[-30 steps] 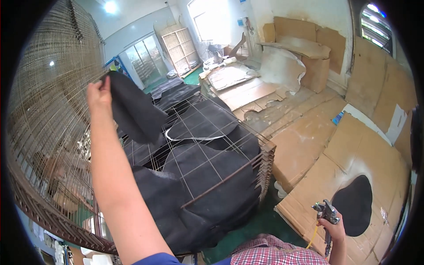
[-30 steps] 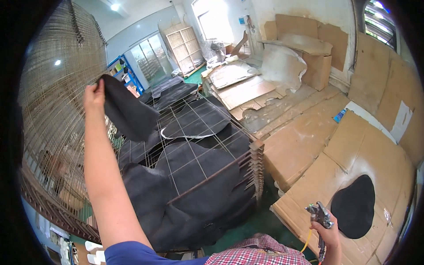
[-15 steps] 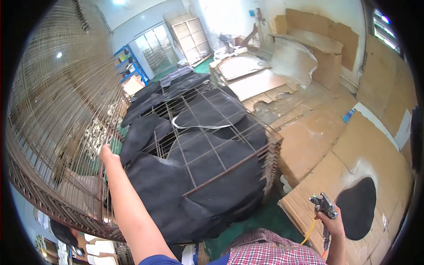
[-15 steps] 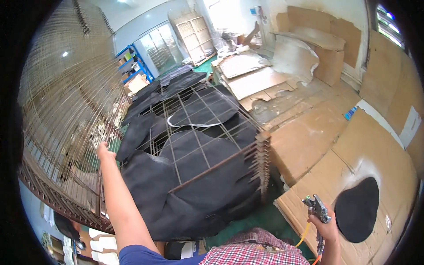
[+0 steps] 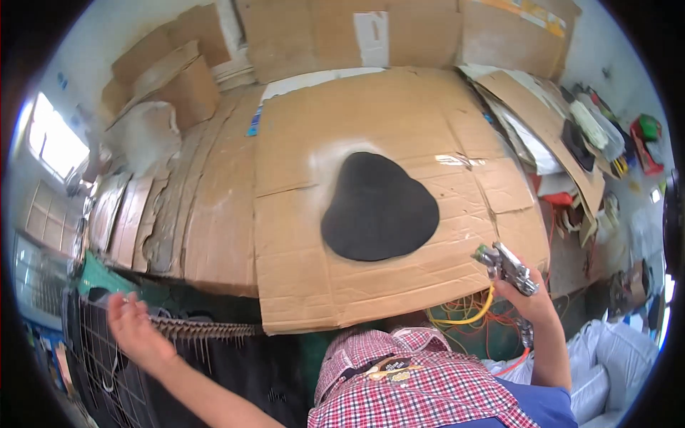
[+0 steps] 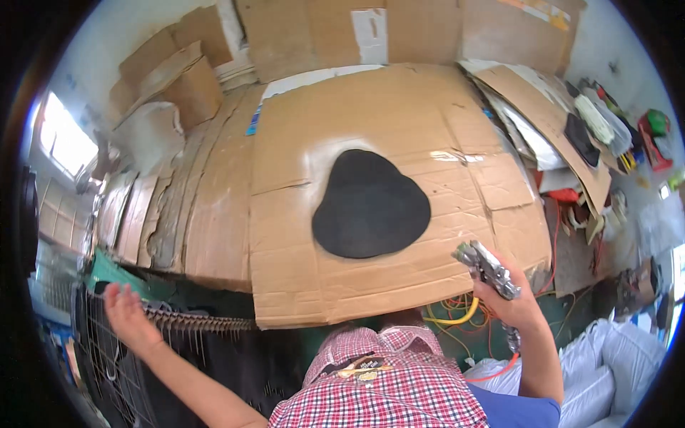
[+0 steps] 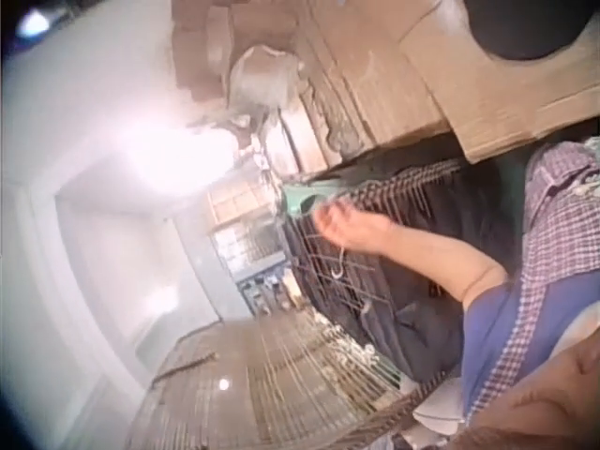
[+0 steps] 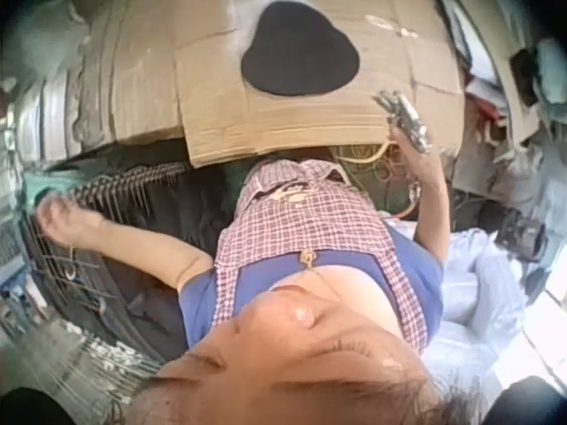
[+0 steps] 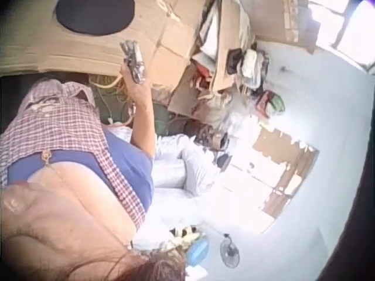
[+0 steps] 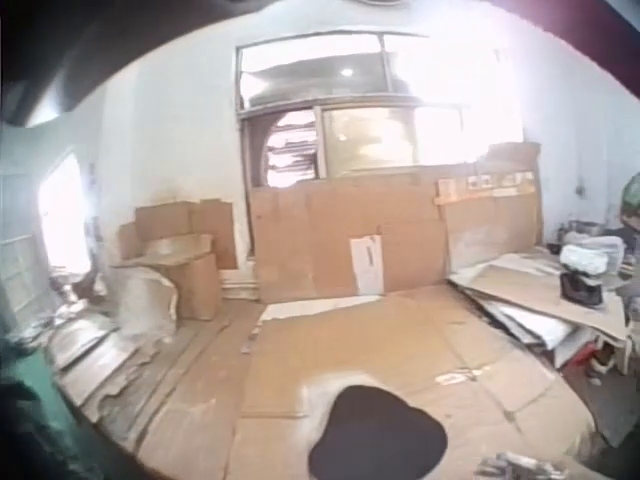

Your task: Apply adhesive or a coating to black material pieces using a spray gun and place them on a drying rack.

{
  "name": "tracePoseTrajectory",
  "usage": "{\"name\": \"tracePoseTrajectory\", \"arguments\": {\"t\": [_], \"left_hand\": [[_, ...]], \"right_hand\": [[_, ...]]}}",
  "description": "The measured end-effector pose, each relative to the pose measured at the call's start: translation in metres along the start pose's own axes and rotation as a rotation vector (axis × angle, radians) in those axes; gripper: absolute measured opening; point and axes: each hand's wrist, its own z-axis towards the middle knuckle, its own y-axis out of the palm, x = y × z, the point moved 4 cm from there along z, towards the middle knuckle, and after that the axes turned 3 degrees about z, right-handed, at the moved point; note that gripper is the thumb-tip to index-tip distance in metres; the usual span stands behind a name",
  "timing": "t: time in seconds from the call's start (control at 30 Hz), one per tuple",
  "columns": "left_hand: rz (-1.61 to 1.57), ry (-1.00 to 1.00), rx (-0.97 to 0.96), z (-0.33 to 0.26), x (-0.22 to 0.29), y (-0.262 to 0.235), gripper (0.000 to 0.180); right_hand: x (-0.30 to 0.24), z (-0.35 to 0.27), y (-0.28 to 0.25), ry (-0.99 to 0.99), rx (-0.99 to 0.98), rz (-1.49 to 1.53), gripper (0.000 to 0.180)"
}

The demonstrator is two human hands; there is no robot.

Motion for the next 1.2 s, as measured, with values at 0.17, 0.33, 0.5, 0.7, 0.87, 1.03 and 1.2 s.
{"name": "tracePoseTrajectory", "arguments": {"t": [0.17, 0.33, 0.5, 0.7, 0.87, 1.03, 1.2], "left_hand": [[-0.142, -0.446, -0.183, -0.076, -0.106, 0.129, 0.027], [-0.121, -0.625, -0.260, -0.127, -0.152, 0.171, 0.024], [0.025, -0.697, -0.235, -0.137, -0.175, 0.161, 0.022], [0.128, -0.726, -0.261, -0.156, -0.207, 0.162, 0.020], [0.180, -0.774, -0.310, -0.180, -0.237, 0.161, 0.018], [0.314, -0.877, -0.328, -0.208, -0.270, 0.156, 0.017], [0.333, -0.792, -0.490, -0.237, -0.315, 0.172, 0.016]], "right_hand": [[0.009, -0.030, -0.022, 0.081, -0.179, 0.246, 0.051], [-0.008, -0.042, -0.044, -0.024, 0.177, 0.070, 0.050], [-0.003, -0.065, -0.053, 0.105, -0.029, 0.024, 0.052], [-0.001, -0.039, -0.005, 0.020, -0.173, 0.186, 0.050], [-0.006, -0.018, -0.010, -0.042, 0.097, 0.139, 0.046], [-0.006, -0.034, -0.045, 0.018, 0.193, 0.038, 0.046], [0.002, -0.045, -0.051, 0.113, -0.057, 0.034, 0.052]]}}
